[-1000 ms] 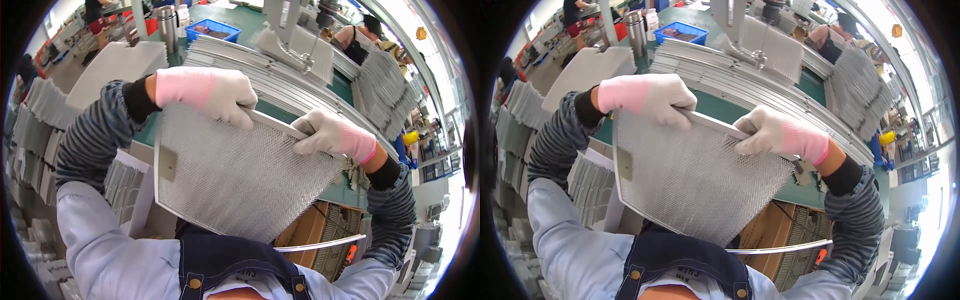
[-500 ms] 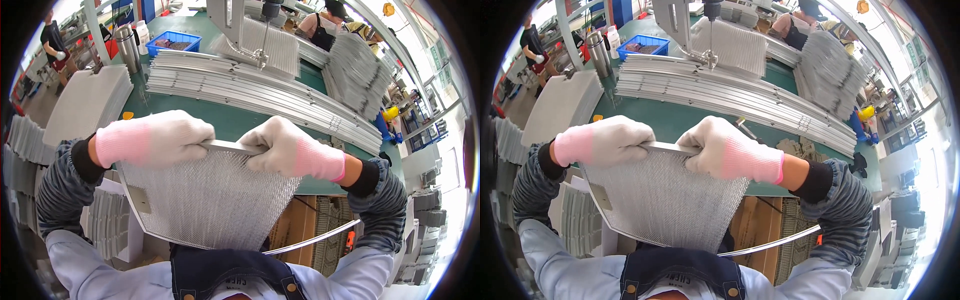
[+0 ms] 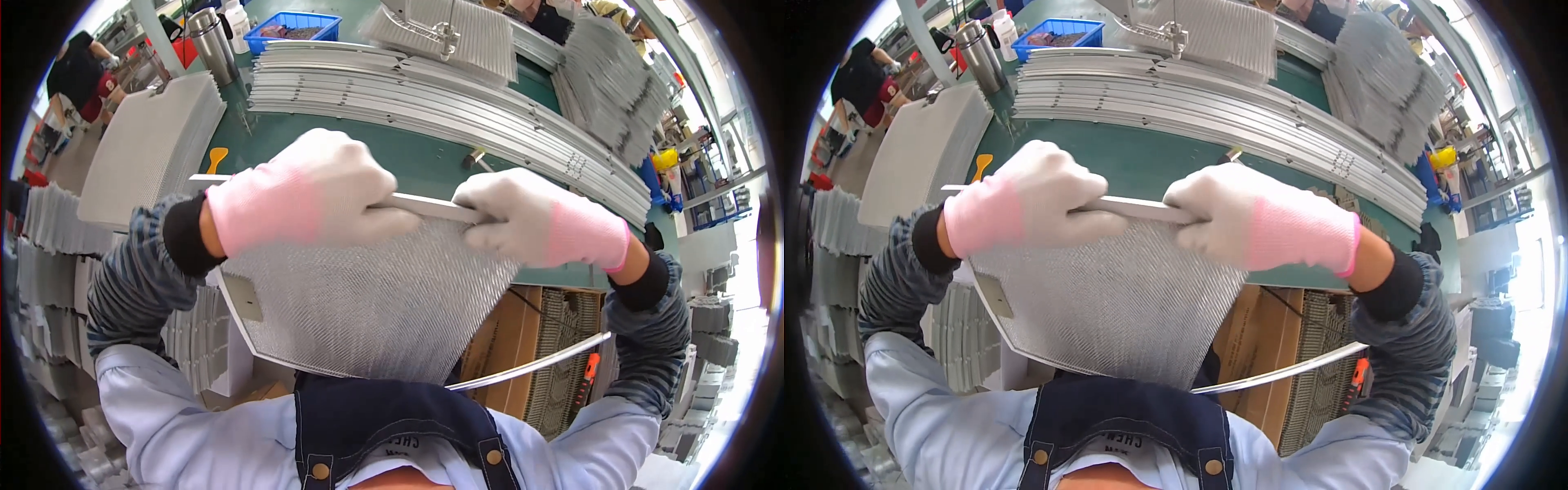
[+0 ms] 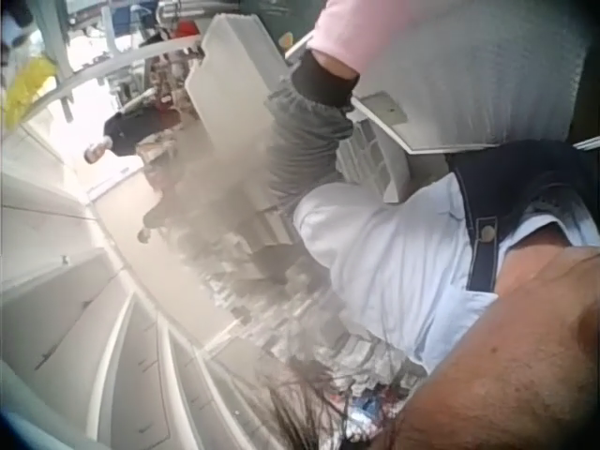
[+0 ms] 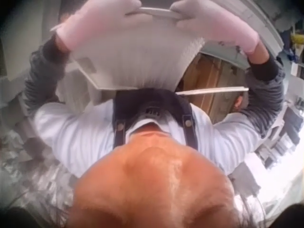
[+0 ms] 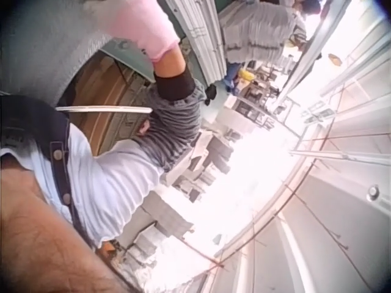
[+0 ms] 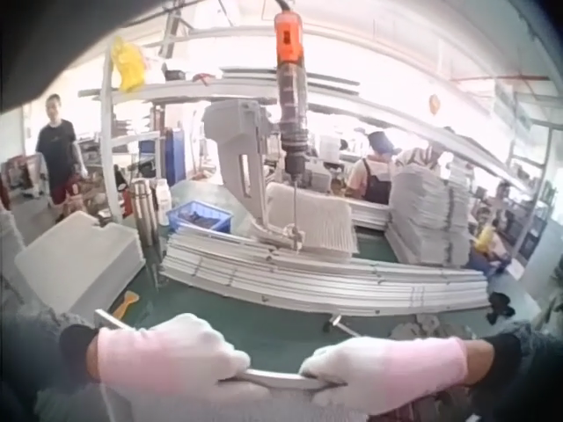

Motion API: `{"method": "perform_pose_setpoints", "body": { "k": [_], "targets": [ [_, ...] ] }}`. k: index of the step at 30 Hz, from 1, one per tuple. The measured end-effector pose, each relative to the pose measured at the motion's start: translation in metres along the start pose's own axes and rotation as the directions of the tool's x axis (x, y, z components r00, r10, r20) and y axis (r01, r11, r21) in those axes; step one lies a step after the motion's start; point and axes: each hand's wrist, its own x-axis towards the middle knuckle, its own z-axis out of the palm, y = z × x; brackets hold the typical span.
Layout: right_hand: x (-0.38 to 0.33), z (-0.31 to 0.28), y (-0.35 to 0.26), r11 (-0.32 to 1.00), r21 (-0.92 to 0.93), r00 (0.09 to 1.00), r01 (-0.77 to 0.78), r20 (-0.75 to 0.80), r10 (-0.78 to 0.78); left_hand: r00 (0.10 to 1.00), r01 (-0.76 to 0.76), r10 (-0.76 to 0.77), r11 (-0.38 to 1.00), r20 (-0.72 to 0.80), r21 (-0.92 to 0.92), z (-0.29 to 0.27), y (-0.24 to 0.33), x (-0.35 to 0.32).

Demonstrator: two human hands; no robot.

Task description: The worker is assembling metal mesh filters by fitting frames and securing components with an electric screwdriver.

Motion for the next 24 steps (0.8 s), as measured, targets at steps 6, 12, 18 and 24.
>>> {"method": "perform_pose_setpoints", "body": {
  "k": [6,12,18,24],
  "targets": [
    [0.010,0.009,0.028,0.924,0.382,0.993,0.003,-0.114,0.044,0.979,0.086,-0.063,0.990,-0.192,0.115,0.017,-0.005,0.000],
    [0.009,0.002,0.041,0.981,0.181,0.998,0.069,-0.007,-0.068,0.999,0.035,-0.036,0.999,-0.026,-0.029,0.025,-0.011,0.022],
    [0.002,0.034,0.060,0.919,0.368,0.977,0.138,-0.201,-0.067,0.982,0.025,0.006,0.987,-0.191,0.159,0.048,-0.013,0.015],
    [-0.003,0.033,0.064,0.962,0.219,0.979,0.162,-0.161,-0.128,0.993,-0.007,0.027,0.986,-0.117,0.169,0.050,-0.024,0.022]
  ]
}}
